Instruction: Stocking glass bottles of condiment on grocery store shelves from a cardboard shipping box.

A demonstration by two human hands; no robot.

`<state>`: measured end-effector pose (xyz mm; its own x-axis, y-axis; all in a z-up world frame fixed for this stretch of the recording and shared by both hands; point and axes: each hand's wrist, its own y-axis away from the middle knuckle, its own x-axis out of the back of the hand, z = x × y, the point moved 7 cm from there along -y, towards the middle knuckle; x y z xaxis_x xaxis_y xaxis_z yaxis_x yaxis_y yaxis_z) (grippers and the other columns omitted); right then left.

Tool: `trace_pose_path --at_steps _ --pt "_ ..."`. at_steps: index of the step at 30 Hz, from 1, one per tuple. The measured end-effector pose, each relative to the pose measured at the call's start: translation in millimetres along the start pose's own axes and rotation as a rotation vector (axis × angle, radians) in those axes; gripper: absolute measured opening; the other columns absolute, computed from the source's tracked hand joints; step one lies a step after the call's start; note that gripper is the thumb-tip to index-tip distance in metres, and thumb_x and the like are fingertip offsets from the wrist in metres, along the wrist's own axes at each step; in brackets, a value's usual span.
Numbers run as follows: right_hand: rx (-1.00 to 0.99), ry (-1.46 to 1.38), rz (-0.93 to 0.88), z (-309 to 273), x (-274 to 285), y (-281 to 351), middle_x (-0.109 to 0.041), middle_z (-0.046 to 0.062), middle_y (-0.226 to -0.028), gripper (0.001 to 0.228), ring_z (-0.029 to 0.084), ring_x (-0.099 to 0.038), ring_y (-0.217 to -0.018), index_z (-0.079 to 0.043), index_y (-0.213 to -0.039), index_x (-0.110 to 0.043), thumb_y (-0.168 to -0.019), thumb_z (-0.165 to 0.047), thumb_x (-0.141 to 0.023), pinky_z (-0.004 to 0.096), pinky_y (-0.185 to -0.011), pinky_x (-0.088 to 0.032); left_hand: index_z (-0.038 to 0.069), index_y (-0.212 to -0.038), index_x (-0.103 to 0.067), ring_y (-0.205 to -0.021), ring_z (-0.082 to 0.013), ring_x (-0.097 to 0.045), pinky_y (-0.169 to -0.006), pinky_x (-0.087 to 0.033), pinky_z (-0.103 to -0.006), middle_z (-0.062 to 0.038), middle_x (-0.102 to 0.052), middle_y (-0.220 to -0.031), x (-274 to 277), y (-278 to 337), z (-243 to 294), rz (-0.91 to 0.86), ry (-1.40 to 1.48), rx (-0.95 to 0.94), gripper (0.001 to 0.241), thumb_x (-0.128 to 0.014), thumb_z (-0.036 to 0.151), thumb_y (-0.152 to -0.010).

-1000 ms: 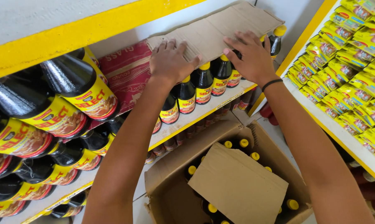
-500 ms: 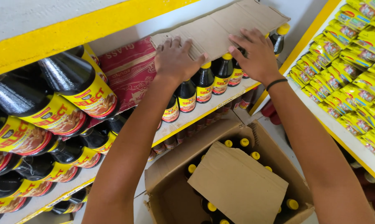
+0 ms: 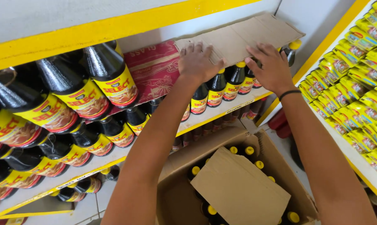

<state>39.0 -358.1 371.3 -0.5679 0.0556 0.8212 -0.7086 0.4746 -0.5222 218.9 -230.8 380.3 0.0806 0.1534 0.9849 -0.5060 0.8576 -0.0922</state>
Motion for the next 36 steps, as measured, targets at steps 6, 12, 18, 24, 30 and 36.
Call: trace_pose_path --at_steps 6,12,18,24,30,36 --pt "-0.022 0.037 0.014 0.3 -1.5 4.4 -0.051 0.012 -0.154 0.05 0.032 -0.04 -0.144 -0.023 -0.146 -0.061 -0.105 -0.049 -0.052 0.064 -0.116 -0.024 0.026 -0.16 -0.029 -0.155 -0.0317 -0.018 -0.124 -0.016 -0.0495 -0.009 -0.021 -0.168 -3.3 -4.1 -1.9 -0.019 -0.02 -0.03 0.084 -0.032 0.076 -0.093" --pt "0.004 0.021 0.035 3.7 -1.4 -1.0 -0.051 0.012 -0.154 0.05 0.033 -0.039 -0.145 -0.021 -0.146 -0.06 -0.106 -0.048 -0.051 0.06 -0.114 -0.028 0.027 -0.161 -0.028 -0.156 -0.0316 -0.017 -0.125 -0.015 -0.0482 -0.007 -0.02 -0.169 1.6 -6.5 -1.7 -0.056 -0.019 -0.012 0.085 -0.035 0.076 -0.091" --pt "0.069 -0.254 0.236 0.3 27.1 12.9 -0.059 0.022 -0.147 0.044 0.036 -0.051 -0.139 -0.001 -0.138 -0.066 -0.114 -0.037 -0.059 0.045 -0.118 -0.041 0.021 -0.159 -0.028 -0.155 -0.0275 -0.016 -0.124 -0.015 -0.0472 -0.006 -0.02 -0.168 20.3 15.9 7.6 0.094 0.024 -0.054 0.091 -0.04 0.077 -0.089" --pt "-0.123 -0.72 0.251 -25.9 24.4 99.9 -0.075 0.011 -0.12 0.038 0.026 -0.07 -0.113 0.002 -0.125 -0.072 -0.114 -0.033 -0.061 0.029 -0.1 -0.052 0.008 -0.148 -0.053 -0.142 -0.0369 -0.044 -0.123 -0.032 -0.0471 -0.013 -0.053 -0.151 17.4 134.6 29.2 0.462 0.249 -0.411 0.068 -0.067 0.054 -0.1" --pt "0.086 -0.425 -0.153 -103.7 -42.1 187.7 -0.072 0.016 -0.101 0.023 0.032 -0.071 -0.095 -0.002 -0.116 -0.074 -0.105 -0.02 -0.067 0.04 -0.083 -0.054 0.006 -0.137 -0.058 -0.129 -0.0344 -0.058 -0.108 -0.049 -0.0435 -0.015 -0.059 -0.141 -78.3 233.9 8.1 0.42 0.375 -0.673 0.046 -0.072 0.03 -0.1" --pt "0.118 -0.303 -0.54 -119.4 -120.3 280.3 -0.074 0.01 -0.099 0.023 0.033 -0.069 -0.092 -0.009 -0.101 -0.077 -0.09 -0.027 -0.069 0.046 -0.079 -0.055 0.007 -0.114 -0.068 -0.109 -0.0347 -0.067 -0.088 -0.056 -0.0449 -0.013 -0.066 -0.119 -188.1 283.6 -18.2 0.061 0.481 -0.505 0.028 -0.07 0.028 -0.095"
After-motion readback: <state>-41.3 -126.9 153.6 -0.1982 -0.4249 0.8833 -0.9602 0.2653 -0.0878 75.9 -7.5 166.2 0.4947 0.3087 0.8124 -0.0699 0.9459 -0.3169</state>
